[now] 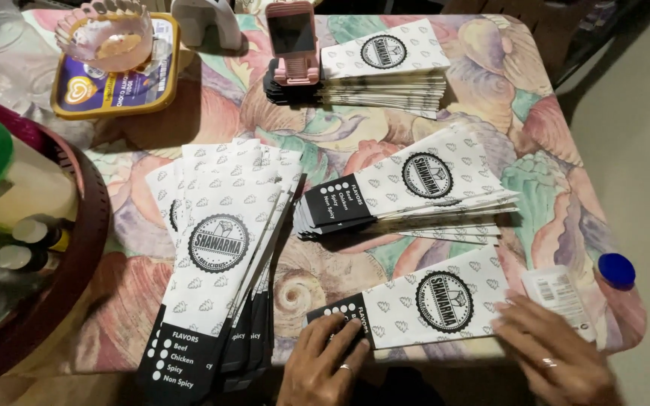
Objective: Applying glue to paper shawarma sleeves, folding them, and stacking them on a table.
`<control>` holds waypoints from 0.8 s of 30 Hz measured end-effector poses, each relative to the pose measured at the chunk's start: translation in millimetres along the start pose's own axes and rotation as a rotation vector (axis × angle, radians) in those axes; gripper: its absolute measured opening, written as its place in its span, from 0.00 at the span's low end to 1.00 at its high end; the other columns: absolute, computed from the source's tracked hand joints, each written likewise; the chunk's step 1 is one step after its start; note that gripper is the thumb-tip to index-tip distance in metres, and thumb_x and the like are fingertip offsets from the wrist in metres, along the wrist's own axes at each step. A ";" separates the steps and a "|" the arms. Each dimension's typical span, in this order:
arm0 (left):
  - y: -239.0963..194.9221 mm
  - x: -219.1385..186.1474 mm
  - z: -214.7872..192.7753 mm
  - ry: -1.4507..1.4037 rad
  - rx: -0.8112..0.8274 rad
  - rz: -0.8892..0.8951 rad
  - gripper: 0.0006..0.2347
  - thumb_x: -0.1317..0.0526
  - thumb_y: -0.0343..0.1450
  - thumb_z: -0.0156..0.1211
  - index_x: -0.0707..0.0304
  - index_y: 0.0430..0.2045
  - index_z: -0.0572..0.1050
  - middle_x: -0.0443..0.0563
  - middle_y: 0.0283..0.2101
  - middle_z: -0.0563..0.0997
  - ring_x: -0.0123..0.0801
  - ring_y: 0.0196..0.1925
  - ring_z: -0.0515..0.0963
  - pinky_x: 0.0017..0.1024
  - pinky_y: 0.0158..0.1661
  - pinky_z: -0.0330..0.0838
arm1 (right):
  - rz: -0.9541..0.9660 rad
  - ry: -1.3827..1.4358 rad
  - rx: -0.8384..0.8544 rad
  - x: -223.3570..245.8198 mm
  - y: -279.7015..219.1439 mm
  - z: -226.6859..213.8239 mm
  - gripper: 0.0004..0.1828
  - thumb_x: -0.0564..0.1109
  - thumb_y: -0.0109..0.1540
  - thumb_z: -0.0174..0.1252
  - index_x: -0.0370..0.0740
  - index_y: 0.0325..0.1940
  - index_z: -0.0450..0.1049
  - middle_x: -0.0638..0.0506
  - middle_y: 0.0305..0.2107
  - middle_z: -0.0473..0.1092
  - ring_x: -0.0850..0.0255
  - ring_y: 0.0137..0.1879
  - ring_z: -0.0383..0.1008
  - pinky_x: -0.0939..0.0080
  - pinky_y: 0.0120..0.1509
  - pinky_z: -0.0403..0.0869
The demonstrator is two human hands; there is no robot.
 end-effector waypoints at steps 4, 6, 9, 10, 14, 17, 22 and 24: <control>2.0 0.6 -1.3 0.031 0.017 0.020 0.05 0.67 0.76 0.56 0.71 0.35 0.79 0.66 0.46 0.83 0.58 0.44 0.82 0.45 0.37 0.78 | -0.040 0.242 0.028 11.9 11.7 10.4 0.17 0.37 0.59 0.61 0.32 0.52 0.76 0.39 0.51 0.77 0.44 0.61 0.79 0.54 0.64 0.80; 2.3 0.2 -0.7 0.044 0.015 0.013 0.05 0.68 0.75 0.57 0.71 0.34 0.79 0.64 0.46 0.83 0.57 0.44 0.82 0.44 0.36 0.78 | -0.058 0.240 0.012 10.0 8.0 13.6 0.16 0.36 0.59 0.60 0.32 0.52 0.76 0.39 0.49 0.77 0.43 0.60 0.80 0.54 0.62 0.81; 1.3 0.1 0.7 0.059 0.018 0.003 0.04 0.68 0.74 0.59 0.70 0.33 0.79 0.63 0.45 0.83 0.55 0.43 0.82 0.44 0.36 0.78 | -0.074 0.216 0.008 12.2 10.0 11.6 0.15 0.36 0.60 0.59 0.32 0.51 0.76 0.40 0.48 0.78 0.42 0.59 0.80 0.53 0.60 0.81; 1.0 0.2 1.3 0.063 0.019 0.000 0.03 0.69 0.74 0.60 0.70 0.33 0.80 0.63 0.45 0.83 0.55 0.43 0.82 0.44 0.36 0.78 | -0.077 0.195 0.019 13.6 12.1 10.4 0.15 0.36 0.60 0.58 0.32 0.51 0.76 0.41 0.48 0.78 0.42 0.59 0.80 0.53 0.59 0.81; 1.0 -2.5 0.7 0.071 0.029 -0.015 0.03 0.69 0.74 0.59 0.69 0.33 0.80 0.63 0.45 0.83 0.55 0.44 0.83 0.44 0.37 0.79 | -0.092 0.196 -0.002 15.2 10.8 12.0 0.14 0.37 0.62 0.56 0.31 0.51 0.76 0.39 0.48 0.76 0.40 0.60 0.79 0.52 0.60 0.81; 0.7 -3.6 0.5 0.067 0.029 -0.038 0.02 0.68 0.73 0.64 0.68 0.34 0.80 0.63 0.45 0.84 0.56 0.44 0.84 0.45 0.39 0.81 | -0.082 0.187 -0.048 15.9 12.0 11.9 0.12 0.37 0.62 0.56 0.31 0.48 0.77 0.40 0.46 0.77 0.40 0.58 0.80 0.53 0.58 0.81; 6.3 -6.2 -3.8 0.074 0.002 -0.022 0.07 0.65 0.76 0.56 0.68 0.33 0.81 0.64 0.44 0.84 0.56 0.44 0.83 0.48 0.40 0.80 | 0.011 0.145 -0.096 19.2 20.1 11.0 0.07 0.34 0.57 0.64 0.35 0.39 0.79 0.44 0.39 0.79 0.47 0.51 0.83 0.58 0.52 0.82; 7.8 -8.5 -3.1 0.132 -0.004 0.025 0.05 0.61 0.76 0.60 0.58 0.39 0.81 0.62 0.44 0.82 0.53 0.42 0.82 0.47 0.41 0.79 | 0.020 0.064 -0.073 27.9 26.6 13.0 0.07 0.38 0.57 0.65 0.37 0.40 0.79 0.45 0.40 0.79 0.47 0.50 0.82 0.55 0.53 0.80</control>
Point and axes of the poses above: each hand's wrist, its own y-axis towards the middle knuckle, its own z-axis out of the palm, x = y × z, the point moved 7 cm from there along y, towards the middle knuckle
